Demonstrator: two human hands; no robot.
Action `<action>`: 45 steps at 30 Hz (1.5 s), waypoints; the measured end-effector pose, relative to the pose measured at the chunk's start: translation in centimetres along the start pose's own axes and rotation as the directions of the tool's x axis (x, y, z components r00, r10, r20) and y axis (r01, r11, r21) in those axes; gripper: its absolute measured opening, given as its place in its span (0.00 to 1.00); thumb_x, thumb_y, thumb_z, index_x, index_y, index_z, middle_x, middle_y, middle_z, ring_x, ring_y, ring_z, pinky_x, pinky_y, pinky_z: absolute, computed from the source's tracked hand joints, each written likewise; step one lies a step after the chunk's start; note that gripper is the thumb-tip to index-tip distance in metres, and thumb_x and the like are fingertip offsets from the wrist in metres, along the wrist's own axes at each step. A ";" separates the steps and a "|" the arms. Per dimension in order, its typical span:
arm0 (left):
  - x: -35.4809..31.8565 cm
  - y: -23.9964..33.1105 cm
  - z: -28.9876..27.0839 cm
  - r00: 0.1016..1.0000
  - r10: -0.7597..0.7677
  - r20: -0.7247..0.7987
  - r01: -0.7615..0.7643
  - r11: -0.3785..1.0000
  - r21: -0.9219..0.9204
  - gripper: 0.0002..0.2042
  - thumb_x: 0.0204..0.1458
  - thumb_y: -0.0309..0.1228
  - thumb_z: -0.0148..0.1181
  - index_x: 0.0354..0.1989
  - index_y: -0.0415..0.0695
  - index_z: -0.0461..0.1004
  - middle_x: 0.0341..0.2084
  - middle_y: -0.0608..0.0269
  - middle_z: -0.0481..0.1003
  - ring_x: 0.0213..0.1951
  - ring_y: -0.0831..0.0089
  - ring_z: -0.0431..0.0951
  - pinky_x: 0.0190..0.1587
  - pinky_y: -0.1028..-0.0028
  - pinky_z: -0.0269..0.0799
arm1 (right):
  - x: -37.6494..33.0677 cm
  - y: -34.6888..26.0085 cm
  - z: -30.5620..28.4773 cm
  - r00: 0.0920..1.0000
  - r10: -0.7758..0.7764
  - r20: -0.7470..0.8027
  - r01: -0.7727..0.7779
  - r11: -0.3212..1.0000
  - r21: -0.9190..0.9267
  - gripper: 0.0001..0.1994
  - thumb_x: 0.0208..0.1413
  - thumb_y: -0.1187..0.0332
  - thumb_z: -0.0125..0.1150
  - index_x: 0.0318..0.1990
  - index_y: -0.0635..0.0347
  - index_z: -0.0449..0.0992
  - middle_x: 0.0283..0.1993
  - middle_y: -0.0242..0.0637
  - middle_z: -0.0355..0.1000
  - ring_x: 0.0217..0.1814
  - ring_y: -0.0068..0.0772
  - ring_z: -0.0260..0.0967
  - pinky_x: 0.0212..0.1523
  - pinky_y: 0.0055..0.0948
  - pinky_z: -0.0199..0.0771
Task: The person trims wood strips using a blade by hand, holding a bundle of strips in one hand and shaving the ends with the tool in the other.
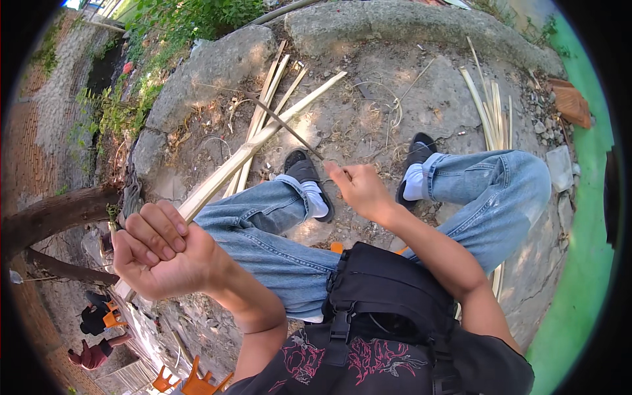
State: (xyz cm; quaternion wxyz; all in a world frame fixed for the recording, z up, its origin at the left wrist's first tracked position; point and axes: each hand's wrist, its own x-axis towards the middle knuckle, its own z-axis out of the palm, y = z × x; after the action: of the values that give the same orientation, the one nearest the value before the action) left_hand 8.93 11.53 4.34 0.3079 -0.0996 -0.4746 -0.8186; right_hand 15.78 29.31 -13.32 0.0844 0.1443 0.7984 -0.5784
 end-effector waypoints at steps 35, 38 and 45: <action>-0.1 0.9 0.4 0.993 -0.031 -0.118 0.035 0.999 0.035 0.21 0.56 0.31 0.44 0.10 0.54 0.48 0.05 0.74 0.45 0.09 0.82 0.42 0.15 0.79 0.43 | 0.9 2.4 0.9 0.995 0.071 -0.069 -0.065 0.994 0.082 0.33 0.58 0.44 0.46 0.15 0.69 0.69 0.08 0.42 0.56 0.11 0.33 0.52 0.16 0.35 0.53; -0.2 0.9 1.1 0.976 0.020 -0.215 -0.001 0.996 0.089 0.22 0.56 0.31 0.44 0.10 0.54 0.47 0.05 0.74 0.45 0.10 0.82 0.42 0.16 0.78 0.42 | -0.8 -0.6 1.7 0.986 -0.159 -0.058 0.161 0.986 0.043 0.34 0.58 0.43 0.45 0.14 0.69 0.70 0.08 0.44 0.59 0.11 0.36 0.56 0.17 0.35 0.56; 0.0 0.9 0.4 0.975 -0.011 -0.221 0.036 0.994 0.106 0.22 0.56 0.31 0.45 0.10 0.54 0.46 0.06 0.74 0.45 0.11 0.82 0.42 0.17 0.78 0.42 | 1.6 1.9 1.6 0.994 0.066 -0.083 -0.060 0.995 0.075 0.30 0.60 0.47 0.47 0.18 0.70 0.67 0.10 0.42 0.54 0.16 0.26 0.46 0.18 0.34 0.52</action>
State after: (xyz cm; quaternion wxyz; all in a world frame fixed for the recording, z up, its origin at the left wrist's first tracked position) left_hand 9.42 11.56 5.26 0.3540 0.0145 -0.4828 -0.8009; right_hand 14.85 28.52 -16.01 0.0630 0.1969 0.7748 -0.5975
